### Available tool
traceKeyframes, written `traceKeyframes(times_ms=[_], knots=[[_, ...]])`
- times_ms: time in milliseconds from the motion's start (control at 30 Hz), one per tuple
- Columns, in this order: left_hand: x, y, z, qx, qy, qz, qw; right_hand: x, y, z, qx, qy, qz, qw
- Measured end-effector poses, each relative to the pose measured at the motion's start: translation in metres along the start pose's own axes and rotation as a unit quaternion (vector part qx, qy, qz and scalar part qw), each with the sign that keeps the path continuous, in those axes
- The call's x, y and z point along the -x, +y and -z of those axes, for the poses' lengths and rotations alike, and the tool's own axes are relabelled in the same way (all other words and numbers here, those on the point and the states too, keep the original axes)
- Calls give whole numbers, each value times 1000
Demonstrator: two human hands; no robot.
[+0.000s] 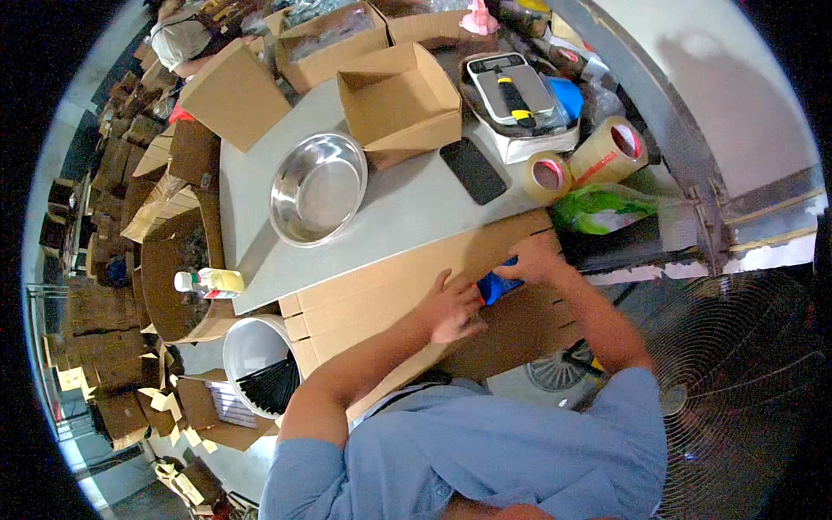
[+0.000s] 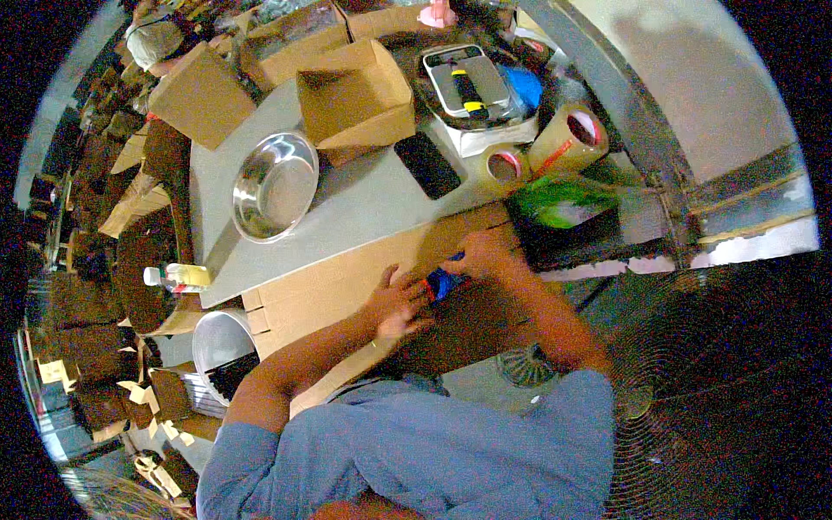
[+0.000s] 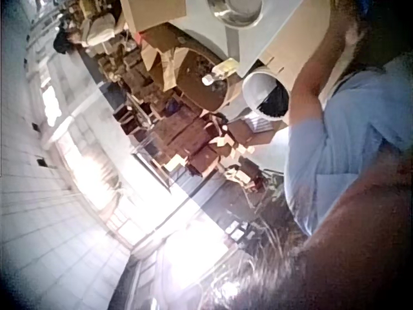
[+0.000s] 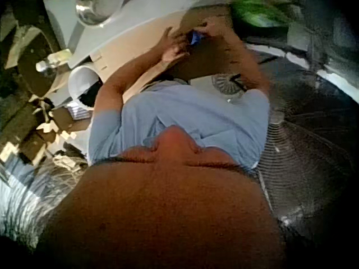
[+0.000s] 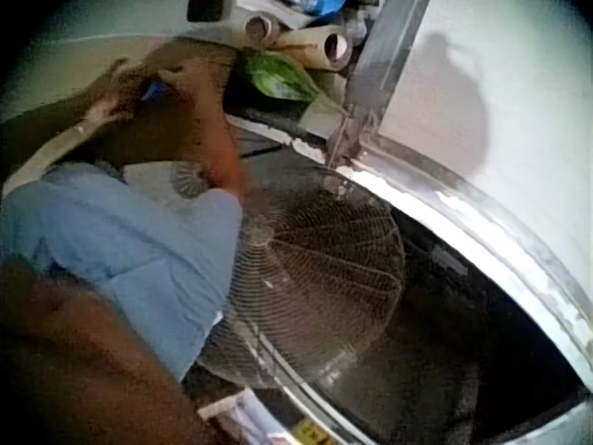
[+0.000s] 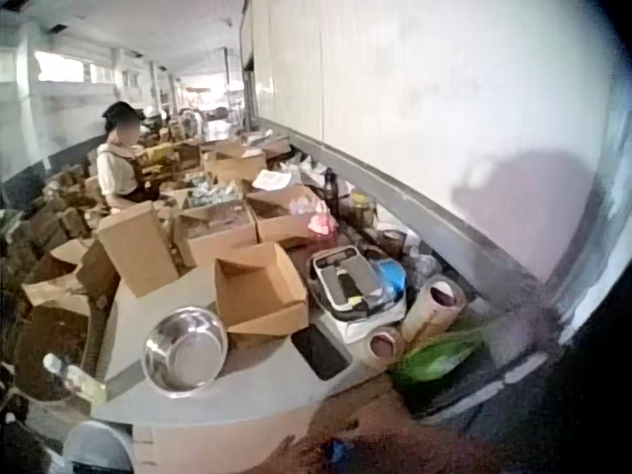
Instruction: The person picks up metal drawer slides and small bags of screws and packs them into long cardboard boxes, then seals the boxes with tape and stacks them on a pile.
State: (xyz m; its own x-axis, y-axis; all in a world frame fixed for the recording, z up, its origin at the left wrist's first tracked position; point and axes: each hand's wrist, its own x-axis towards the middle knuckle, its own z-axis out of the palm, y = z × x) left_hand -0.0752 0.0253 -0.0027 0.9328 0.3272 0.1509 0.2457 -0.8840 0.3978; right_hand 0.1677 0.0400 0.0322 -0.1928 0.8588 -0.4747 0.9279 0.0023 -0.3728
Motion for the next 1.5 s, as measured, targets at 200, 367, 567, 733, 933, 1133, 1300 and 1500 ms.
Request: traceKeyframes(times_ms=[200, 367, 567, 733, 933, 1133, 1300, 1500], knots=[[1, 21, 5, -102, -27, 52, 993, 40, -28, 3, -45, 94, -53, 993], [4, 20, -6, -80, 64, 16, 995, 49, -65, 14, 132, 163, -87, 974], [2, 18, -13, -174, -14, 44, 984, 41, -77, 17, 189, 168, -57, 966], [-1, 28, -23, -159, -67, 67, 983, 70, -26, 35, 227, 359, -181, 887], [-14, 19, -62, -70, -109, 129, 983, 126, -26, -34, 100, 468, -204, 854], [71, 68, -32, -156, 3, 180, 971, 120, -28, -189, 173, 487, -143, 844], [232, 100, 12, -77, 8, 451, 889, 93, -99, -148, -97, 525, -55, 844], [441, 117, -6, -106, 286, 701, 645, 28, -119, -126, -264, 255, -108, 924]])
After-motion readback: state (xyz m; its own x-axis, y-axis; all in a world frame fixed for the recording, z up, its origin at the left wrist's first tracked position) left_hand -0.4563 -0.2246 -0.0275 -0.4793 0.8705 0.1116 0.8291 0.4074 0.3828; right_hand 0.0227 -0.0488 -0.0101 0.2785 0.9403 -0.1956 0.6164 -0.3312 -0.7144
